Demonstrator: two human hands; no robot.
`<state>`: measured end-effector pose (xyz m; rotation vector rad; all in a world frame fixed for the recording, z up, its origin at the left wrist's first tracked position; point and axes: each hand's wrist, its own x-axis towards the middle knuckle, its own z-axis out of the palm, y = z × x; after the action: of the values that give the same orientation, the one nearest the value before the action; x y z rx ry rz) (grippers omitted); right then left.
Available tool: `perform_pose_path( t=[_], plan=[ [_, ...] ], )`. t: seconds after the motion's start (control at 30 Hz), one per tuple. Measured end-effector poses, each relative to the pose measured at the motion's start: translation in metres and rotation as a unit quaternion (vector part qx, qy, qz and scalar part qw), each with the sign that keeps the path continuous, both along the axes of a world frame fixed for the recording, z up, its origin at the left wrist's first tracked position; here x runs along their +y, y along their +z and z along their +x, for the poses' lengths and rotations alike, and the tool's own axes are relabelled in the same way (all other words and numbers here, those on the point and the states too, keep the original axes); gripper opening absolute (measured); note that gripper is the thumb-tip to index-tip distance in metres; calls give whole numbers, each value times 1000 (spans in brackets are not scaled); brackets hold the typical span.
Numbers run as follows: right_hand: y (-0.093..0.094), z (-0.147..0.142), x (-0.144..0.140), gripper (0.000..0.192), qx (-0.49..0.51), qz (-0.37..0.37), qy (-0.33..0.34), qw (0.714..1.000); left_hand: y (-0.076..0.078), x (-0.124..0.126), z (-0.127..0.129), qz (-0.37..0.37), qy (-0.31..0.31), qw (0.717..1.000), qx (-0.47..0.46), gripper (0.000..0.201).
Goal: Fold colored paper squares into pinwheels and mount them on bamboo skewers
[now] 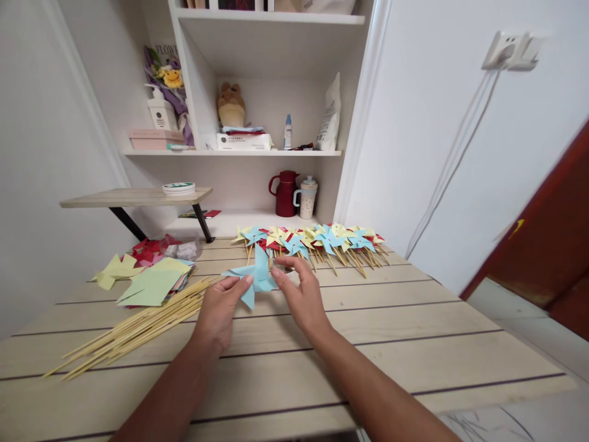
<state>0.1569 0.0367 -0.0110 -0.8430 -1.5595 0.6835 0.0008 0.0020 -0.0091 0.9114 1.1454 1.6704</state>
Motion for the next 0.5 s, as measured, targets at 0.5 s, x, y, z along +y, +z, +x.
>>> perform_pose_path(
  t=[0.5],
  plan=[
    [-1,-3,1,25,-51,-111,100,987,-3,0,4,-13,-22,999,40,25]
  ],
)
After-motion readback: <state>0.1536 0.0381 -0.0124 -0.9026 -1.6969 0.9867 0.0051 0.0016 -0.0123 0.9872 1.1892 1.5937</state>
